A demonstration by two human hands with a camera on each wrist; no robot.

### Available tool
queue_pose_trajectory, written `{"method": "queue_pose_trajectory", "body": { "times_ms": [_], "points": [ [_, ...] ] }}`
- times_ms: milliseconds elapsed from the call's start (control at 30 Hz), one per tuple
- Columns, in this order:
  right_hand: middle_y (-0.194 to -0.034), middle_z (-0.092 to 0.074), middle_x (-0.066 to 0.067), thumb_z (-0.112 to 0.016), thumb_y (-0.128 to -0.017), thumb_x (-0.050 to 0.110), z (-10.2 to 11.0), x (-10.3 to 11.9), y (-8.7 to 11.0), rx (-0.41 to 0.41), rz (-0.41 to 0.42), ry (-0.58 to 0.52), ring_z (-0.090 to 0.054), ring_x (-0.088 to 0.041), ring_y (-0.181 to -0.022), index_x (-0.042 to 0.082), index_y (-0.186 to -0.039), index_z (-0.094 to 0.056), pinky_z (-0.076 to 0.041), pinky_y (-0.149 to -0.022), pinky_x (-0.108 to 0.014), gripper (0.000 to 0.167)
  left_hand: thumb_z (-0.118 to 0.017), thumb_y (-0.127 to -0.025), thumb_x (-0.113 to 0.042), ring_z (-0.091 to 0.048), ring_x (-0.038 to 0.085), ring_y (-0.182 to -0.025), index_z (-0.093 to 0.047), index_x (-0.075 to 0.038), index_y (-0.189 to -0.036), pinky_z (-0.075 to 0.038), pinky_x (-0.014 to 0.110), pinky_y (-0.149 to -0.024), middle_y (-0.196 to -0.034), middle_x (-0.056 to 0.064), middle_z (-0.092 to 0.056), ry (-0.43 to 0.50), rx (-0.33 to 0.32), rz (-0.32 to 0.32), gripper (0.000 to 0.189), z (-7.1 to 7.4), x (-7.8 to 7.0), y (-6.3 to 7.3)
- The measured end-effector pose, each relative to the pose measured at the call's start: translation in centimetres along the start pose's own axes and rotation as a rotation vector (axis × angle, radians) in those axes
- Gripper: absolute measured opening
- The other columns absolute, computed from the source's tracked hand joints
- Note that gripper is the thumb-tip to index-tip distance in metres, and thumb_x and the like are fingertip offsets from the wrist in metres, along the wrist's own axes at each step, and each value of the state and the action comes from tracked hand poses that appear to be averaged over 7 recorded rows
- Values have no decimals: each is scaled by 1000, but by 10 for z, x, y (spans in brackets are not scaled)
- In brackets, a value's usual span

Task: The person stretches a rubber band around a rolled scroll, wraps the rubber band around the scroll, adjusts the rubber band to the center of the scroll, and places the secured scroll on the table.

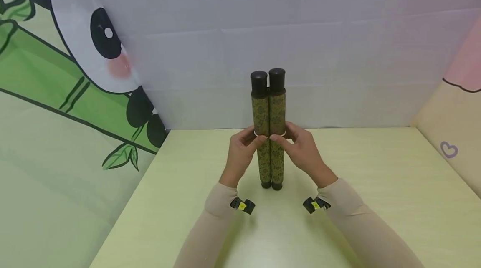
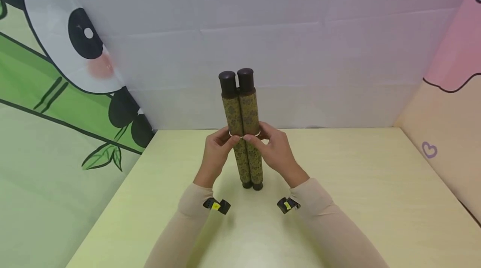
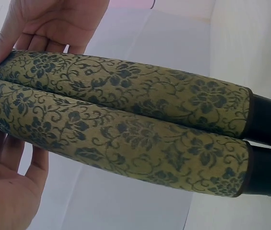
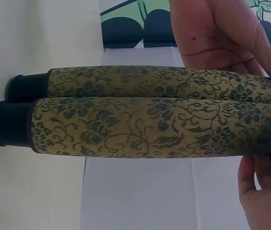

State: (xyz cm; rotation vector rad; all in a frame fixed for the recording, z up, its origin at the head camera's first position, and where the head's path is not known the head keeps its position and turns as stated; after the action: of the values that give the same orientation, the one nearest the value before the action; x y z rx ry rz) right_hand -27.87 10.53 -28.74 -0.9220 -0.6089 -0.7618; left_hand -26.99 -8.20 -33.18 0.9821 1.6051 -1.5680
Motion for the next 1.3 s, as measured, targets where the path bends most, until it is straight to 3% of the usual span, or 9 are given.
{"method": "queue_pose_trajectory", "body": {
  "times_ms": [400,667,833,1033,1300],
  "points": [
    [-111,-73,-5,-70,-99,29,-9,4,9,-29,12,19,-68,-20,-96,10,-130,-65,-52,-90,-51,37,-73,-87,-54,-68,17,-97,-67,-6,-133,-55,32,-82,-104,7,-72,26,19,8,66,6,0,9],
    [-108,-73,-7,-70,-99,25,-14,6,14,-34,-12,-6,-70,-21,-96,8,-126,-67,-51,-94,-51,32,-71,-98,-18,-68,12,-95,-65,1,-132,-54,29,-83,-99,2,-71,37,16,55,40,8,1,14],
    [-115,-72,-8,-69,-99,25,-16,6,16,-31,-32,-7,-70,-22,-100,8,-129,-66,-51,-96,-52,34,-66,-99,-5,-67,11,-98,-61,5,-135,-54,32,-88,-101,1,-72,28,20,107,38,9,3,17],
    [-116,-72,-7,-70,-99,26,-17,5,18,-34,-33,-6,-70,-22,-101,9,-129,-66,-51,-95,-51,34,-68,-99,-9,-68,16,-103,-63,1,-135,-54,38,-93,-107,11,-73,33,34,84,37,9,4,19],
    [-116,-72,-9,-68,-100,31,-19,2,20,-22,-68,13,-70,-26,-104,8,-131,-65,-53,-91,-52,38,-70,-99,-18,-69,21,-105,-64,-1,-134,-54,40,-94,-108,15,-73,40,40,64,40,11,5,20]
  ]
}}
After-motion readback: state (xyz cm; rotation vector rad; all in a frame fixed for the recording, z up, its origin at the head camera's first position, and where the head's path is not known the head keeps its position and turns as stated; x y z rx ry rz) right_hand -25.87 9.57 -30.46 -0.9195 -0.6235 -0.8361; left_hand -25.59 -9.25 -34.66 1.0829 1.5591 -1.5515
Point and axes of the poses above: each hand's wrist, its own y-axis away from the middle knuckle, its own z-axis out of the back of the hand, x = y × z, the point moved 1 cm from there along -y, towards the middle knuckle
